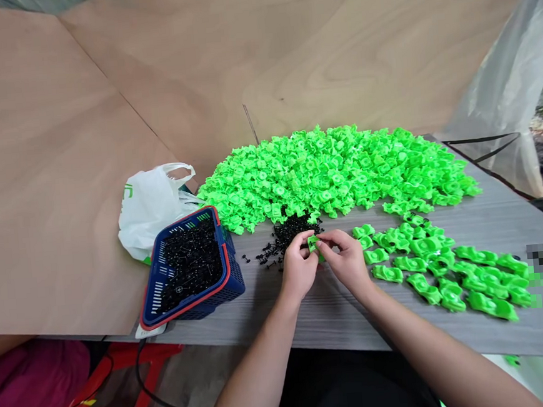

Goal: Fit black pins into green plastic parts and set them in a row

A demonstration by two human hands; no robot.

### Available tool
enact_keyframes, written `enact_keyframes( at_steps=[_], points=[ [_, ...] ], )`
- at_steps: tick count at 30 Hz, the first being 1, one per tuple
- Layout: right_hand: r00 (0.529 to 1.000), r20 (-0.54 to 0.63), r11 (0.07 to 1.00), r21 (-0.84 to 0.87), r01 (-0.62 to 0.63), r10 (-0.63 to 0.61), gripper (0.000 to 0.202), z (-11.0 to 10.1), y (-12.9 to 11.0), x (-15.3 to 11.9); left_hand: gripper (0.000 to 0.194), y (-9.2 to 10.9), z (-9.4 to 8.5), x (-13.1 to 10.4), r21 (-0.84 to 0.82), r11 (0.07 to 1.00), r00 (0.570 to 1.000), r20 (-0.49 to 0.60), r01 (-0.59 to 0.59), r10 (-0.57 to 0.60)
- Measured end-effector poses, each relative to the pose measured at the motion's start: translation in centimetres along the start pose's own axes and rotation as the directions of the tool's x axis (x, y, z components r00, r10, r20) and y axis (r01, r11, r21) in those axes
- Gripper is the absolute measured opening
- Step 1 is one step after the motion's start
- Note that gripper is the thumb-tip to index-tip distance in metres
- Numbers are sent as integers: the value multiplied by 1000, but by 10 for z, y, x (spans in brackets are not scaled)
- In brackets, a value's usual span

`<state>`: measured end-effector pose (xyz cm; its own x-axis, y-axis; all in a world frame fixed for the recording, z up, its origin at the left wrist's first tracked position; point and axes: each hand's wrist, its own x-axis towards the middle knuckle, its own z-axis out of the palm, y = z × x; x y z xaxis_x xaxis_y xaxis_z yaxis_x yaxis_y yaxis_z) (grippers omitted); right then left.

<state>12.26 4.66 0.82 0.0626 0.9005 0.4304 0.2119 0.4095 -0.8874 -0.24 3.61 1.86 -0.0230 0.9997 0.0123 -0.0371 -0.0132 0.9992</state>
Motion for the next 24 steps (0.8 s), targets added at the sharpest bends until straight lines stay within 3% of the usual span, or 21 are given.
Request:
enact_keyframes(
  at_steps=[3,24],
  points=[
    [999,-7,998,-43,41,-41,14,-2,-6,0,50,-1,-1,-1,-32,999,1000,1,9,-9],
    [995,-37,990,-113,89,-94,15,0,-12,-6,45,-2,-1,-5,-34,997,995,72,-67,69]
  ],
)
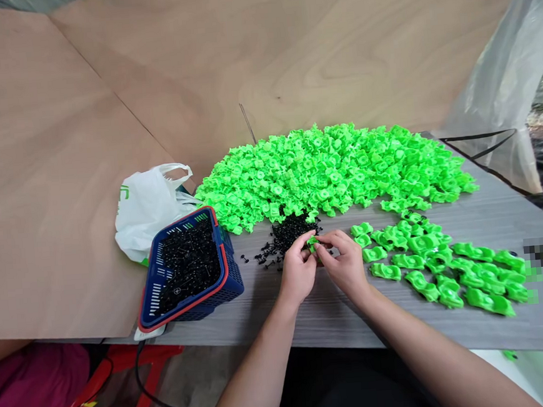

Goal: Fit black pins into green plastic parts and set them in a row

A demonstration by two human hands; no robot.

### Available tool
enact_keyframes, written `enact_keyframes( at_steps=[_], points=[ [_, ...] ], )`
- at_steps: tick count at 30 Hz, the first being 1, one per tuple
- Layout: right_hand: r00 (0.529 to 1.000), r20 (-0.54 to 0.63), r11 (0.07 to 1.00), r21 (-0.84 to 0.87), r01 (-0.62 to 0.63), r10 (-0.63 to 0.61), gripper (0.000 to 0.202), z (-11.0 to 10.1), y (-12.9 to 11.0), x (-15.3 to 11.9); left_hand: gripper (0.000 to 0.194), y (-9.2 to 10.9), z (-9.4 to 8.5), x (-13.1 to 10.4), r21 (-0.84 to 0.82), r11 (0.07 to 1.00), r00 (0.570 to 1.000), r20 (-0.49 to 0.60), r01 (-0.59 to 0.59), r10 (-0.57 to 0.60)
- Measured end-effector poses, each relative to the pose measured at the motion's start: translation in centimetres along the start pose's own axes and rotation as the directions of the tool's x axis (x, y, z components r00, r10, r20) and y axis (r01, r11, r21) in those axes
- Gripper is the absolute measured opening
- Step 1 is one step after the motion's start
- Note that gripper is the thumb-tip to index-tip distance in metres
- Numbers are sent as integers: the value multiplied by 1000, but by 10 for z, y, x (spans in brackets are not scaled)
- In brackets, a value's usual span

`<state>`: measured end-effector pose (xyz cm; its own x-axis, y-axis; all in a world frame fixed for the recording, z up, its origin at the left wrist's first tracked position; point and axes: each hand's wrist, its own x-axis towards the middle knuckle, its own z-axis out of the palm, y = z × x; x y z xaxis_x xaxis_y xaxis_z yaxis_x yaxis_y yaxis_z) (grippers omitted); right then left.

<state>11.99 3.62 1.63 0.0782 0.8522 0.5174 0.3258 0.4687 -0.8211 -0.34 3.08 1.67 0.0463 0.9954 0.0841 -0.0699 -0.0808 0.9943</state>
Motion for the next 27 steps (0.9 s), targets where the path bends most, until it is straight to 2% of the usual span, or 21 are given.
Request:
enact_keyframes(
  at_steps=[4,10,13,18,27],
  points=[
    [1000,-16,1000,-24,-4,4,15,0,-1,-1,42,1,1,-1,-4,1000,1000,-20,0,0],
    [1000,-14,1000,-25,-15,15,13,0,-3,-1,35,6,-1,-2,-111,992,998,-18,59,-61],
    [1000,-19,1000,-17,-12,11,12,0,-3,-2,34,5,-2,-2,-79,994,995,-58,74,-78],
    [999,-43,1000,8,2,-2,13,2,-2,-7,30,1,-3,-1,-49,998,996,-81,28,-31],
    [997,-53,995,89,-42,47,8,2,1,-10,28,-1,-2,-2,-5,999,992,-119,-38,37]
  ],
)
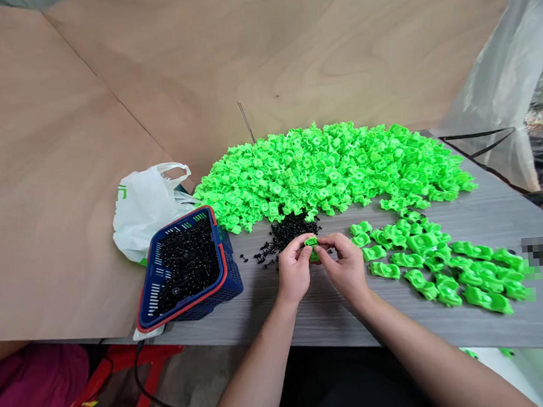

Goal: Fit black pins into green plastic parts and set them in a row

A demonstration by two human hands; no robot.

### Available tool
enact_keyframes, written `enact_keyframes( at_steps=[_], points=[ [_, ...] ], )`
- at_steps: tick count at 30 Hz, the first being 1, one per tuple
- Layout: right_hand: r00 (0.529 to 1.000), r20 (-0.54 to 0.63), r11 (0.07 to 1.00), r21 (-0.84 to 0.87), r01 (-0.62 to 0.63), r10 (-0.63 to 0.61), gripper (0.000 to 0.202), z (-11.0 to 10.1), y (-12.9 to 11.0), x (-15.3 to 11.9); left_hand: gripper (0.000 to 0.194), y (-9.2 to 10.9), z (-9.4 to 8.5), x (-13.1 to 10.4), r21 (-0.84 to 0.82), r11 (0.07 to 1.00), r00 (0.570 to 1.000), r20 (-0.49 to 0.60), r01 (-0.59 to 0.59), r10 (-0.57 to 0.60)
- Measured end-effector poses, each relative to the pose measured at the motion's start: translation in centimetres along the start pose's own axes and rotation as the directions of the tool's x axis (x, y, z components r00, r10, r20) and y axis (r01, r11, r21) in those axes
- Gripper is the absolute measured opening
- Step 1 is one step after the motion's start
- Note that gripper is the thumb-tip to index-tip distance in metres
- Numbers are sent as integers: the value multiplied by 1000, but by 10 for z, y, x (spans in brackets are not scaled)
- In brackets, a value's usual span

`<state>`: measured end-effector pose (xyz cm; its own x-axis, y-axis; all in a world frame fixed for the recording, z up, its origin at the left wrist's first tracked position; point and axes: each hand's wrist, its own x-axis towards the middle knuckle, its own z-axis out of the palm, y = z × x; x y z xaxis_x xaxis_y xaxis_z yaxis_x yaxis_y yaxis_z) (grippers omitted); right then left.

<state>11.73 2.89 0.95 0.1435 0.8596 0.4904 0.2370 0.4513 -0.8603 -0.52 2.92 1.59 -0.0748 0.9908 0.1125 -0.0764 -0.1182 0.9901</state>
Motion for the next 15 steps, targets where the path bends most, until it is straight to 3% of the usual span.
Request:
enact_keyframes(
  at_steps=[15],
  points=[
    [992,36,982,141,-126,123,6,0,4,-1,26,6,-1,-1,104,994,999,17,-37,35]
  ],
)
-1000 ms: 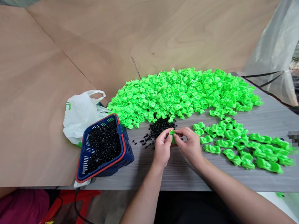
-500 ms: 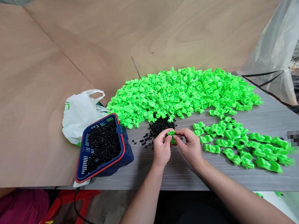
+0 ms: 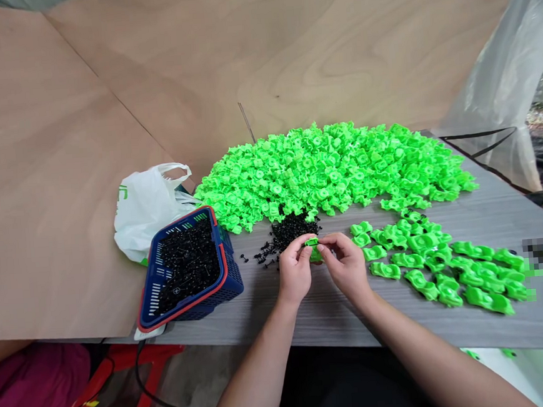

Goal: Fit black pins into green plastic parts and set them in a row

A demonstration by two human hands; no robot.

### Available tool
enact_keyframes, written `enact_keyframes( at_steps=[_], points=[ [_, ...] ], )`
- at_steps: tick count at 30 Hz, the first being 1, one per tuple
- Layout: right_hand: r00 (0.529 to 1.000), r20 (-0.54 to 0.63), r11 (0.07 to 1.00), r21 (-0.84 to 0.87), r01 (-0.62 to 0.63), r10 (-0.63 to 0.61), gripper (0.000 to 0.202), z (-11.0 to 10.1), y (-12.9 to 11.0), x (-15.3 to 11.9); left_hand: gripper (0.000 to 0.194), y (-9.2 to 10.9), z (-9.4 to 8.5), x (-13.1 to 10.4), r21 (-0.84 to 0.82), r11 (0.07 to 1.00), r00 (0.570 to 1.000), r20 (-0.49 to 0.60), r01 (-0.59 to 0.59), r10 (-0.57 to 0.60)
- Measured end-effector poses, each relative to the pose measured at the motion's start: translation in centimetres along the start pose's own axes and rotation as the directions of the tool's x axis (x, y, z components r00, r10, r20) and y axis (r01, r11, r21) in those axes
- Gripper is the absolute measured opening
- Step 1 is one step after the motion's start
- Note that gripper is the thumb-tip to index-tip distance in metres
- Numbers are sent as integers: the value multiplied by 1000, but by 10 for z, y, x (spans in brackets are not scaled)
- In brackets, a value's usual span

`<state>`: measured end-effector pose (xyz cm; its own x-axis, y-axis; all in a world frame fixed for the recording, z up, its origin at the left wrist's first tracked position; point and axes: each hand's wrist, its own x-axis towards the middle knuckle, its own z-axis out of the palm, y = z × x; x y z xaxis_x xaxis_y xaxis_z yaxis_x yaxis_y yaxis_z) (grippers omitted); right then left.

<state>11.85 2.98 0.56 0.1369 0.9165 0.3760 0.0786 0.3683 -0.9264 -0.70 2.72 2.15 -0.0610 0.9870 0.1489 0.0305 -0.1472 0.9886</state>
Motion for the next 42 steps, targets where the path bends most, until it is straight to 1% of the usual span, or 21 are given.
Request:
enact_keyframes(
  at_steps=[2,4,6,8,10,11,12,14,16,17,19,21,23,25,28,31,34,35,37,39,42],
  points=[
    [998,7,997,52,-58,58,7,1,2,0,25,-1,0,0,21,1000,1000,-2,-13,13],
    [993,24,987,110,-114,112,9,2,4,2,25,-2,1,0,0,1000,1000,-1,6,-6],
    [987,52,976,148,-160,154,13,2,6,4,27,-1,1,0,-74,995,997,12,71,-70],
    [982,62,972,140,-188,180,16,-1,10,9,31,1,-1,1,-178,973,989,32,147,-144],
    [983,43,984,31,-178,177,16,-7,16,14,34,2,-6,2,-268,944,982,45,191,-186],
    [986,45,985,-77,-155,159,15,-11,20,17,34,3,-9,3,-295,935,980,44,197,-193],
    [988,76,970,-212,-117,135,14,-15,24,19,36,3,-12,3,-306,931,980,38,198,-196],
    [971,212,880,-475,3,111,18,-22,31,21,40,3,-18,4,-304,931,978,30,204,-204],
    [927,353,766,-629,134,128,21,-26,36,20,44,4,-22,3,-312,921,972,43,232,-230],
    [908,394,722,-668,180,139,22,-26,38,19,46,5,-23,2,-327,910,967,63,254,-248],
    [891,427,661,-715,229,153,23,-26,41,16,47,8,-23,1,-366,877,951,127,310,-282],
    [885,436,625,-740,247,166,22,-25,43,13,41,11,-23,0,-403,842,933,190,358,-306],
    [876,448,614,-746,257,177,19,-24,42,12,33,13,-24,0,-428,823,927,201,374,-317],
    [872,457,631,-732,258,174,17,-24,40,13,30,13,-25,1,-435,828,935,143,354,-325],
    [884,441,731,-654,196,157,14,-25,35,14,34,10,-26,2,-418,838,933,80,350,-350],
    [906,390,868,-493,57,162,7,-25,31,17,38,8,-24,2,-401,844,931,81,357,-355],
    [929,334,958,-278,-66,161,5,-25,27,21,34,7,-19,1,-358,879,946,38,315,-323],
    [934,321,972,-216,-90,158,6,-24,25,22,32,6,-18,0,-334,895,952,22,295,-306],
    [941,305,984,-137,-110,147,8,-23,19,25,40,5,-14,0,-265,930,964,-9,255,-267],
    [948,290,988,-117,-100,131,8,-20,10,25,49,3,-11,-1,-177,958,971,-31,228,-237],
    [956,276,988,-143,-63,101,6,-13,-2,21,43,1,-6,-2,-87,974,976,-36,209,-213]
  ],
)
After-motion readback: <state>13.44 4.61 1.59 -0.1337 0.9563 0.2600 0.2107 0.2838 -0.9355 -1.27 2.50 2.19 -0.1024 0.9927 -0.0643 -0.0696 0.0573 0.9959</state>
